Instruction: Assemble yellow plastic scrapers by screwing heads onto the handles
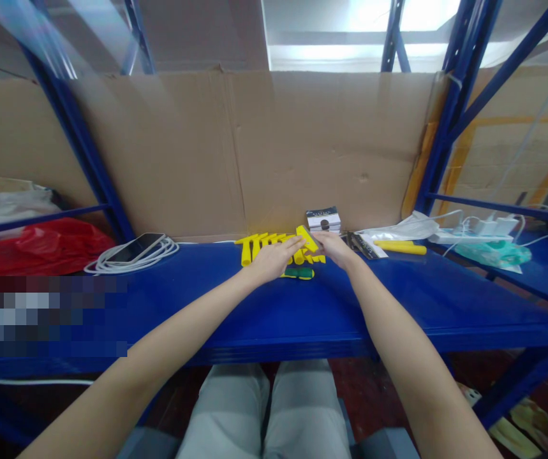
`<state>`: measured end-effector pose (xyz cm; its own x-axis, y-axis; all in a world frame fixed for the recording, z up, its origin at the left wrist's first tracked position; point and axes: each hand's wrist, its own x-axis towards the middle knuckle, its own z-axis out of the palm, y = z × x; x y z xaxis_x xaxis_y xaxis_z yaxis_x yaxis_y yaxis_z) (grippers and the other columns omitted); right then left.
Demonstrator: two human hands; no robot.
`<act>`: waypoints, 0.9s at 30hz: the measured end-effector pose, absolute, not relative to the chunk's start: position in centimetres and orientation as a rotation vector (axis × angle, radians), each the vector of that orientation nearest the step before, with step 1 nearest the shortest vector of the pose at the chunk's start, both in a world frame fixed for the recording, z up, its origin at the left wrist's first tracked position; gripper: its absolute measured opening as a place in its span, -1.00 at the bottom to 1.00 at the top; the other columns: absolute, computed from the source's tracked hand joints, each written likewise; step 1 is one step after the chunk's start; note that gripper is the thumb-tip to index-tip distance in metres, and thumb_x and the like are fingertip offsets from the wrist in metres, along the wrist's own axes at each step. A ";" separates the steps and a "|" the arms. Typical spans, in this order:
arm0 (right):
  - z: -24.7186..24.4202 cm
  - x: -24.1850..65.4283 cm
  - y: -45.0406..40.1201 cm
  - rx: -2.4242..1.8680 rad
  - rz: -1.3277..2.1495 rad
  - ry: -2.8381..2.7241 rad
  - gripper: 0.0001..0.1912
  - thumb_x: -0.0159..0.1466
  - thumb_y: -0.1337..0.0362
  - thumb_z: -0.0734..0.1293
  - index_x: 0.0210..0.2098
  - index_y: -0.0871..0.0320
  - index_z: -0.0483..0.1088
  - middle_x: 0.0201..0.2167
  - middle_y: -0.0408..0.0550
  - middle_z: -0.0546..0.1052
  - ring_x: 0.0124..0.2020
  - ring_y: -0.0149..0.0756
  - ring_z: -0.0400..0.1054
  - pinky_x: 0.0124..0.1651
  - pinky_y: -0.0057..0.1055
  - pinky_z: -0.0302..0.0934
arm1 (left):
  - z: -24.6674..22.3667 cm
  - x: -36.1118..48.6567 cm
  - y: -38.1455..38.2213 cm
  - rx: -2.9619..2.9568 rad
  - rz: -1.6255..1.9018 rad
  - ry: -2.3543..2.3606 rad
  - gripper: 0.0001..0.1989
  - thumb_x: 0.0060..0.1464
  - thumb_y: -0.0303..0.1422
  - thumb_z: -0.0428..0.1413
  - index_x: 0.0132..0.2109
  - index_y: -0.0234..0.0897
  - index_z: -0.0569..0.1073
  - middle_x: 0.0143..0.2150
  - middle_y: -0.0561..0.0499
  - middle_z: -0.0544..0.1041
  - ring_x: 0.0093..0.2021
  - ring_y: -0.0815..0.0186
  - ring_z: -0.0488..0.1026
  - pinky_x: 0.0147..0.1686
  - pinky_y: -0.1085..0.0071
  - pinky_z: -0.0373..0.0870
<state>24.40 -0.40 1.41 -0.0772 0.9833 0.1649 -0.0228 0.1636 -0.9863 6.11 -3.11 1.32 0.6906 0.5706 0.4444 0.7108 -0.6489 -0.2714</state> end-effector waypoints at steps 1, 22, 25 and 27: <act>1.4 24.2 -0.5 -1.011 1.163 -1.347 -0.82 0.23 0.40 0.18 -0.34 0.20 0.43 -0.37 0.01 0.54 -0.44 -0.36 0.42 -0.37 -0.41 0.34 | 1.2 5.9 -3.2 -2.423 -0.418 -1.003 -0.39 0.06 -0.63 -0.12 0.26 -0.25 0.11 0.27 -0.14 0.17 -0.10 0.23 0.46 -0.22 0.29 0.43; 1.5 23.9 -1.4 -0.937 1.182 -1.607 -0.91 0.13 0.44 0.32 -0.36 0.17 0.38 -0.42 -0.08 0.54 -0.45 -0.39 0.43 -0.28 -0.40 0.35 | -0.1 4.0 -2.0 -2.374 -0.557 -1.049 -0.33 0.03 -0.63 -0.11 0.25 0.00 0.12 0.31 -0.09 0.06 -0.20 0.22 0.48 -0.32 0.28 0.43; 1.5 23.6 -1.6 -0.961 1.156 -1.610 -0.86 0.10 0.47 0.34 -0.34 0.17 0.38 -0.44 -0.09 0.54 -0.45 -0.39 0.43 -0.31 -0.43 0.33 | -0.4 3.8 -1.7 -2.359 -0.573 -1.029 -0.33 0.03 -0.64 -0.12 0.25 -0.01 0.13 0.29 -0.10 0.12 -0.19 0.22 0.48 -0.30 0.27 0.42; 1.5 23.5 -1.6 -0.960 1.138 -1.603 -0.85 0.08 0.48 0.34 -0.35 0.17 0.38 -0.45 -0.10 0.55 -0.45 -0.39 0.43 -0.32 -0.43 0.32 | -0.5 3.7 -1.6 -2.343 -0.577 -1.021 -0.35 0.05 -0.63 -0.12 0.25 -0.03 0.14 0.25 -0.13 0.19 -0.15 0.20 0.47 -0.27 0.25 0.42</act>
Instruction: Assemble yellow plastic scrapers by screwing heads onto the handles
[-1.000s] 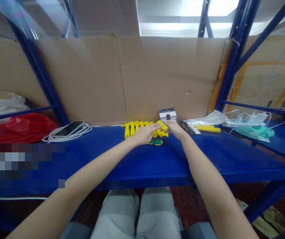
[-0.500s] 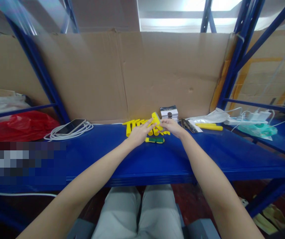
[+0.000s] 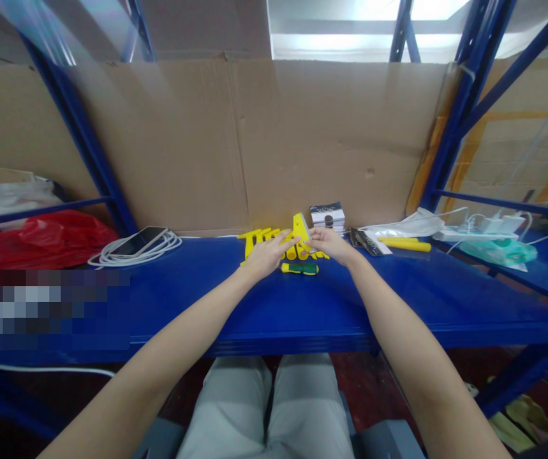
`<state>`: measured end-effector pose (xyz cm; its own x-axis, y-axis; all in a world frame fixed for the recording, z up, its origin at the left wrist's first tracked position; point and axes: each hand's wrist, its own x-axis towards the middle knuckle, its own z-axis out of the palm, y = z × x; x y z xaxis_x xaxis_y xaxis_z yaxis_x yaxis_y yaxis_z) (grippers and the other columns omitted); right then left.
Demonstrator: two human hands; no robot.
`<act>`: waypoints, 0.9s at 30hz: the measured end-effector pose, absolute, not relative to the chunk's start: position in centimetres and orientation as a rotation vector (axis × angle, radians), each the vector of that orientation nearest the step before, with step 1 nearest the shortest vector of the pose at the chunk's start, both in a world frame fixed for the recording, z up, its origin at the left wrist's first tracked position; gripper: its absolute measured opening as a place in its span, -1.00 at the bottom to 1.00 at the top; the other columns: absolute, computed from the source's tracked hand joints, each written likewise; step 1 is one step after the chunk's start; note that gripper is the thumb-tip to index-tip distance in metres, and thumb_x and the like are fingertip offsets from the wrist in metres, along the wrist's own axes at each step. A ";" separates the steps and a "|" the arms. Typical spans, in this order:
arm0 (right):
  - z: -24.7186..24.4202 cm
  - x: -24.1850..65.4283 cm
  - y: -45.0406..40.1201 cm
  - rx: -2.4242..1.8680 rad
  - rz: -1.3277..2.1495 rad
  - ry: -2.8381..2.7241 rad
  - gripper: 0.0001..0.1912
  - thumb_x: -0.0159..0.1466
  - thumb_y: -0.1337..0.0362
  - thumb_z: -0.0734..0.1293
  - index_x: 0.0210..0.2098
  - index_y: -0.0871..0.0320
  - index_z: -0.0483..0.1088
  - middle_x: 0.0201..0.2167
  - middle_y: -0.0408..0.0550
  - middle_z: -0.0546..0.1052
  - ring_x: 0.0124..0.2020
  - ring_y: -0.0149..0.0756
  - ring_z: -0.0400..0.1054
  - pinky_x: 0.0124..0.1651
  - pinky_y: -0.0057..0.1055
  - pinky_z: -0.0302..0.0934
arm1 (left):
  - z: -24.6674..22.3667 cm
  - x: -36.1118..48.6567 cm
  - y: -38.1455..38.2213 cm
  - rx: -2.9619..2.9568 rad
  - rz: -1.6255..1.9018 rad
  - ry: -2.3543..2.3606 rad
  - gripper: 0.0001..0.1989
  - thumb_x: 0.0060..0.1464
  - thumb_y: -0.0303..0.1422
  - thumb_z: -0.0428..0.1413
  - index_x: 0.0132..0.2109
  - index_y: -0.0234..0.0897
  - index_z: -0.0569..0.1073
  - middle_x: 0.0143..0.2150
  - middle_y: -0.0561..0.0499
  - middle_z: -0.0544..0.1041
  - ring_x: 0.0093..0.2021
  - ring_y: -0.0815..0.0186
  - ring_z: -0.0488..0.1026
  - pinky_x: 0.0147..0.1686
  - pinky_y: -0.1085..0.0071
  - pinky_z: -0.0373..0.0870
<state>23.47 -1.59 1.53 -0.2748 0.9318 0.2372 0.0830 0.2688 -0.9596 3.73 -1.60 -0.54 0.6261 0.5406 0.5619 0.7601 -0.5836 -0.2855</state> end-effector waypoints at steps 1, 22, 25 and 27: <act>1.5 23.4 -1.6 -0.958 1.133 -1.600 -0.85 0.08 0.48 0.34 -0.35 0.17 0.38 -0.44 -0.10 0.55 -0.45 -0.39 0.43 -0.32 -0.43 0.32 | -0.6 3.7 -1.6 -2.334 -0.575 -1.016 -0.37 0.06 -0.63 -0.12 0.25 -0.05 0.15 0.23 -0.14 0.23 -0.13 0.19 0.47 -0.26 0.25 0.42; 0.6 21.4 -1.2 -0.808 1.105 -1.493 -0.79 0.00 0.44 0.24 -0.37 0.08 0.19 -0.54 -0.25 0.32 -0.54 -0.47 0.20 -0.48 -0.51 0.11 | -0.2 4.2 -2.4 -2.186 -0.510 -1.054 -0.45 0.16 -0.56 -0.13 0.25 -0.06 0.09 0.04 -0.16 0.31 -0.12 0.24 0.41 -0.26 0.35 0.40; 0.6 21.3 -1.2 -0.820 1.080 -1.508 -0.78 -0.02 0.46 0.21 -0.39 0.08 0.17 -0.58 -0.25 0.27 -0.55 -0.45 0.17 -0.45 -0.49 0.12 | -0.4 4.3 -2.4 -2.201 -0.530 -1.050 -0.47 0.16 -0.54 -0.13 0.24 -0.04 0.11 0.05 -0.17 0.28 -0.10 0.22 0.39 -0.25 0.34 0.39; 0.6 21.3 -1.2 -0.833 1.077 -1.523 -0.78 -0.04 0.46 0.20 -0.39 0.08 0.16 -0.59 -0.25 0.26 -0.54 -0.44 0.17 -0.46 -0.49 0.10 | -0.4 4.3 -2.4 -2.205 -0.531 -1.051 -0.48 0.17 -0.53 -0.14 0.24 -0.05 0.12 0.05 -0.18 0.28 -0.09 0.20 0.39 -0.27 0.34 0.40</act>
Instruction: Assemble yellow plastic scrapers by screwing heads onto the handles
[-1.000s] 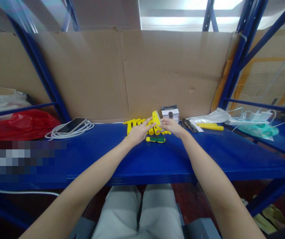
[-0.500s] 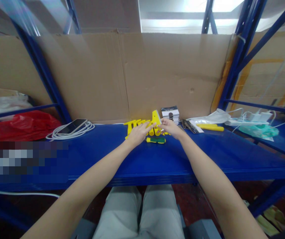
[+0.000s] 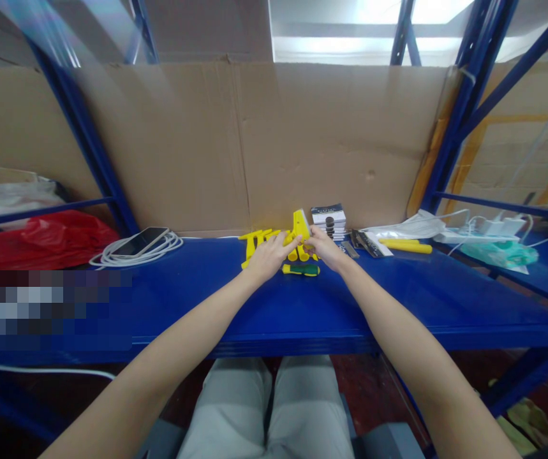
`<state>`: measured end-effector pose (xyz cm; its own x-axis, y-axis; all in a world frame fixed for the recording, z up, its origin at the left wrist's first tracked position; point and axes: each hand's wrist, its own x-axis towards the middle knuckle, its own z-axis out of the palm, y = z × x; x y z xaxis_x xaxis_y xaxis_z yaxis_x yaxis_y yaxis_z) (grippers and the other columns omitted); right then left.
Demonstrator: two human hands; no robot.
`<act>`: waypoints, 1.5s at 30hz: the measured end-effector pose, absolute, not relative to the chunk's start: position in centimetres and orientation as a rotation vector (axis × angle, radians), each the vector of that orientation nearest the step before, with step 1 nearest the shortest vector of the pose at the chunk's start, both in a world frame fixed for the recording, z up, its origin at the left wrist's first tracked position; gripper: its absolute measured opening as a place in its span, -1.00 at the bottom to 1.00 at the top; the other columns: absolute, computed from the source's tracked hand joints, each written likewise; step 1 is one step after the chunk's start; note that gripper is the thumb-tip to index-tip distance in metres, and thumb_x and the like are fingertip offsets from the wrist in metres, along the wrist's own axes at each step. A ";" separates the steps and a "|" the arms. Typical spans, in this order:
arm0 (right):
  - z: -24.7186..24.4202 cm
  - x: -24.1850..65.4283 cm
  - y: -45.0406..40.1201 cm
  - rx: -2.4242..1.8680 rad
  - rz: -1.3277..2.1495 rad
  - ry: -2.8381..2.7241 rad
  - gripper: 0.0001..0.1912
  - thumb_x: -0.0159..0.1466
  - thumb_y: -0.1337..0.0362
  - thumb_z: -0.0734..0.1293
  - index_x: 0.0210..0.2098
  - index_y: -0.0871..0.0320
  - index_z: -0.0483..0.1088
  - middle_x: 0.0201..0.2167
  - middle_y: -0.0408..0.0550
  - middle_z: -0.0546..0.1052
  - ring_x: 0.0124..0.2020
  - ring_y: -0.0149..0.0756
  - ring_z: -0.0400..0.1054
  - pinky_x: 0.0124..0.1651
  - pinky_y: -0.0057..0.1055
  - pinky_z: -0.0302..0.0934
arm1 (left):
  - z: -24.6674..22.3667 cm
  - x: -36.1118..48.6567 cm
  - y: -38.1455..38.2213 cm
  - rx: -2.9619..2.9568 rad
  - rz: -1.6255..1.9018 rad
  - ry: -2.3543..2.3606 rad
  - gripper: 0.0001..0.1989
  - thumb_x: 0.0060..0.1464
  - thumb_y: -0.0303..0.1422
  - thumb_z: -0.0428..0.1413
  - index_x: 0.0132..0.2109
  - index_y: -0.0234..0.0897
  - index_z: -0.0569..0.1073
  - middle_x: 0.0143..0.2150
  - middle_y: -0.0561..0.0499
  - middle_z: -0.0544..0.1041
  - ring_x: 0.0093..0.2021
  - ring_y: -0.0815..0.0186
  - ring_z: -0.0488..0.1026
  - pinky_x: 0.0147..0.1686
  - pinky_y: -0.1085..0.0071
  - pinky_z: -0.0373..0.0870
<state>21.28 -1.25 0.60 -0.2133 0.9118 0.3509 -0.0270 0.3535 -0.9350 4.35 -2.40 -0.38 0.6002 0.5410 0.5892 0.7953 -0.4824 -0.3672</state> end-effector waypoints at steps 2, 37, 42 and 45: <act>0.7 21.3 -1.3 -0.842 1.073 -1.526 -0.79 -0.05 0.44 0.19 -0.40 0.09 0.17 -0.58 -0.24 0.27 -0.53 -0.44 0.16 -0.49 -0.50 0.06 | -0.4 4.4 -2.4 -2.200 -0.520 -1.053 -0.47 0.17 -0.54 -0.15 0.24 -0.05 0.12 0.05 -0.18 0.28 -0.09 0.19 0.39 -0.29 0.35 0.40; 0.8 21.4 -1.9 -0.901 1.173 -1.595 -0.85 0.17 0.25 0.31 -0.44 0.14 0.25 -0.51 -0.13 0.51 -0.50 -0.38 0.43 -0.36 -0.39 0.36 | 1.4 3.8 -1.6 -3.005 -1.664 -1.682 -0.84 0.11 -0.38 0.03 -0.40 -0.37 0.39 -0.67 0.18 0.29 -0.75 0.56 0.19 -0.70 0.62 0.17; 0.5 21.3 -1.6 -1.024 1.110 -1.614 -0.84 0.20 0.27 0.27 -0.46 0.13 0.21 -0.60 -0.17 0.48 -0.58 -0.39 0.40 -0.46 -0.43 0.35 | 1.1 3.6 -1.3 -2.999 -1.493 -1.819 -0.82 0.10 -0.36 0.04 -0.41 -0.37 0.38 -0.65 0.14 0.32 -0.75 0.53 0.21 -0.69 0.58 0.18; 0.3 21.3 -1.1 -1.066 1.001 -1.642 -0.86 0.18 0.29 0.28 -0.48 0.14 0.24 -0.64 -0.19 0.44 -0.60 -0.40 0.37 -0.51 -0.47 0.33 | 1.1 3.4 -1.3 -2.942 -1.415 -1.872 -0.80 0.09 -0.33 0.04 -0.42 -0.36 0.40 -0.64 0.12 0.34 -0.75 0.50 0.22 -0.67 0.53 0.19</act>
<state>21.35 -1.10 0.33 -0.2144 0.9431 0.2542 0.2067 0.2982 -0.9319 3.42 -1.30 1.07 0.2950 0.9241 0.2431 0.4861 -0.3642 0.7944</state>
